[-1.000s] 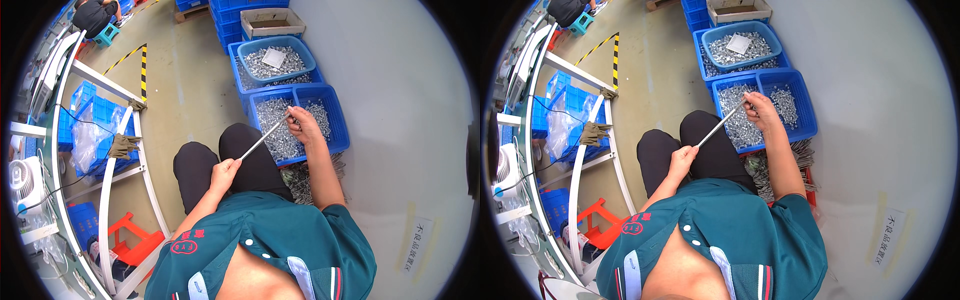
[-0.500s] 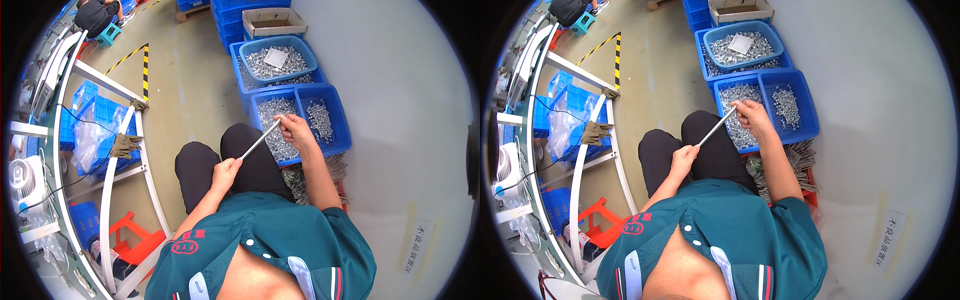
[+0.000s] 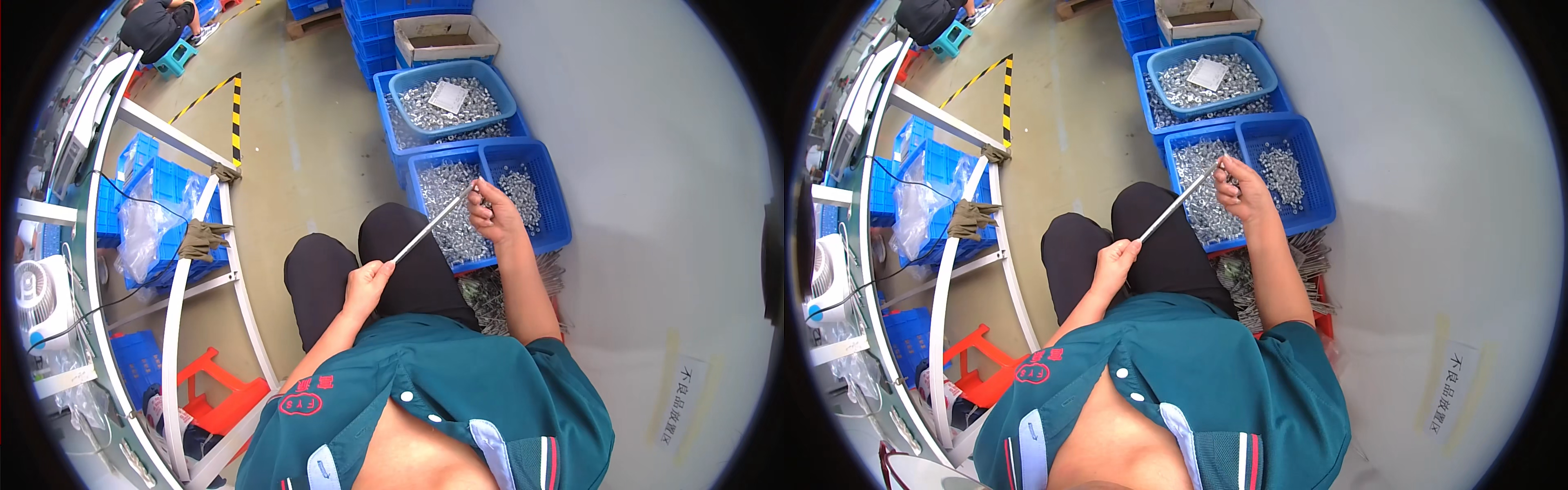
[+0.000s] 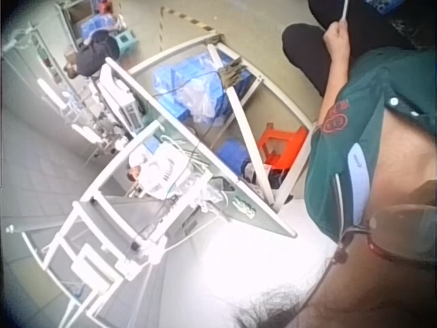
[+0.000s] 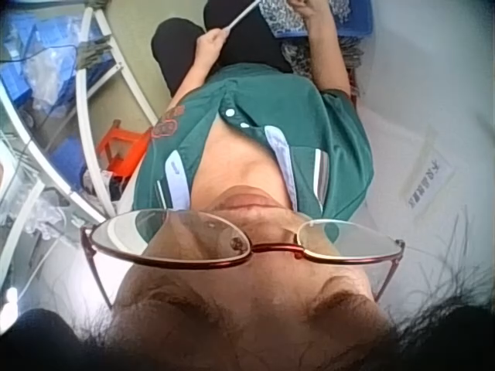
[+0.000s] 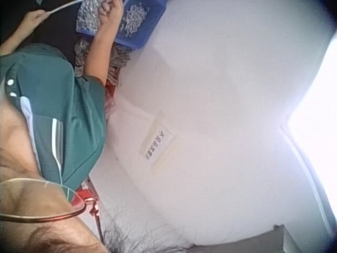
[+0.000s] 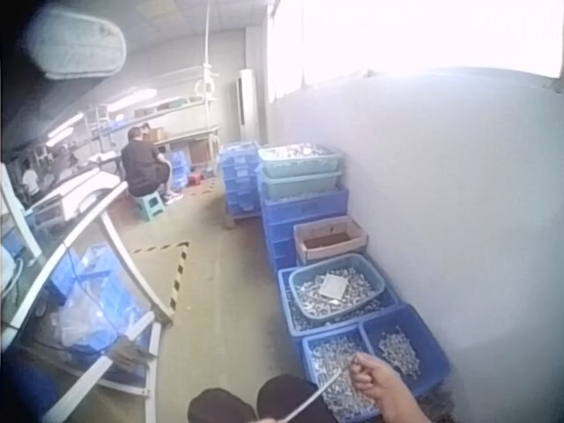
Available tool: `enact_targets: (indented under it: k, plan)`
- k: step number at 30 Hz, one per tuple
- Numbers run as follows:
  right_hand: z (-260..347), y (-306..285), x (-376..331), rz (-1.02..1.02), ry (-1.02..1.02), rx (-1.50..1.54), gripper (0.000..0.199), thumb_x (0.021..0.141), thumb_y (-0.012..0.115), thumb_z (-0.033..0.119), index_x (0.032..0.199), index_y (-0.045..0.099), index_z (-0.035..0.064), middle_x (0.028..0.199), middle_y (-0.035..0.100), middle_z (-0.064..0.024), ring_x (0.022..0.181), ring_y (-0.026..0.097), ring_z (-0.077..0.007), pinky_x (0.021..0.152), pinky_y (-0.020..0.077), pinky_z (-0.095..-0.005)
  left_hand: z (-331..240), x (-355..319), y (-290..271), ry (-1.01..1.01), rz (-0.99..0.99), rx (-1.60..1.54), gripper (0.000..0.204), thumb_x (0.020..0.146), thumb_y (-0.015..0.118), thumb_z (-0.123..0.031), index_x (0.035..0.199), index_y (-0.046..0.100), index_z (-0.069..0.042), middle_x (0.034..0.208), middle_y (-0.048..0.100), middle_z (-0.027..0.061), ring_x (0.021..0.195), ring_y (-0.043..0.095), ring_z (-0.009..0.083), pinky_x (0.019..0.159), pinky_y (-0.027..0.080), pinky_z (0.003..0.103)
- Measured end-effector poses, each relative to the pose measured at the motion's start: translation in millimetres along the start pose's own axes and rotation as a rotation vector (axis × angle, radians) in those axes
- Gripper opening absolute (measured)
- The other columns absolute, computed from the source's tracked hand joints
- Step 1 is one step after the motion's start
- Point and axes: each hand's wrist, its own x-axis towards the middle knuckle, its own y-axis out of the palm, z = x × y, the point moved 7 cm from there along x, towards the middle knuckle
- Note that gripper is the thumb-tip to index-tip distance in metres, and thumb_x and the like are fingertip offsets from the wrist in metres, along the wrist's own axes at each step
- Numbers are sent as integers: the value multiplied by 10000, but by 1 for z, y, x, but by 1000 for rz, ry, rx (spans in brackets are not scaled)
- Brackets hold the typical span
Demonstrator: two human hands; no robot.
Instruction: Assembling small metal components onto a thin metal rod at a workstation.
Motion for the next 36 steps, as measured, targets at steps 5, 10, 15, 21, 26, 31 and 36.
enact_targets:
  k: [5,10,15,21,26,31,36]
  plan:
    - [0,7,2,-64,63,44,205,936,519,235,918,563,36,667,511,-12,435,357,-33,345,247,-151,-1,0,0,10,2,16,384,896,592,-280,619,509,-27,563,429,-44,552,360,34,484,306,231]
    - [3,6,4,-74,85,-85,219,922,546,245,899,577,29,636,486,5,440,357,-29,350,241,-150,2,1,1,-2,6,20,383,895,594,-282,624,513,-24,564,436,-39,553,366,37,486,312,233]
    - [12,17,1,-200,-16,-384,206,912,558,231,889,576,28,624,467,15,442,352,-30,359,231,-154,2,1,-1,-2,-1,36,380,895,594,-279,625,513,-23,568,440,-39,556,369,37,489,315,232]
    - [-1,18,1,-28,124,-11,208,917,545,231,863,580,33,613,462,18,427,345,-33,353,231,-161,1,0,0,10,2,17,374,894,595,-263,622,506,-23,570,444,-38,559,373,35,491,320,230]
    - [7,18,-4,-154,59,-238,203,920,536,216,857,577,27,593,449,19,416,339,-35,346,230,-164,1,0,-1,17,3,45,374,892,597,-254,614,500,-23,564,443,-38,554,374,35,487,321,231]
    - [10,18,-5,-7,144,-232,186,905,551,200,850,580,24,584,445,24,415,333,-30,347,223,-164,-3,-2,0,31,4,37,375,891,599,-249,607,493,-28,555,422,-42,545,353,34,473,306,235]
    - [8,13,-1,-138,94,-375,155,896,572,202,894,587,48,593,438,33,426,323,-25,357,215,-162,-3,-1,0,18,-12,55,378,894,597,-256,611,494,-28,556,411,-46,547,346,33,475,302,234]
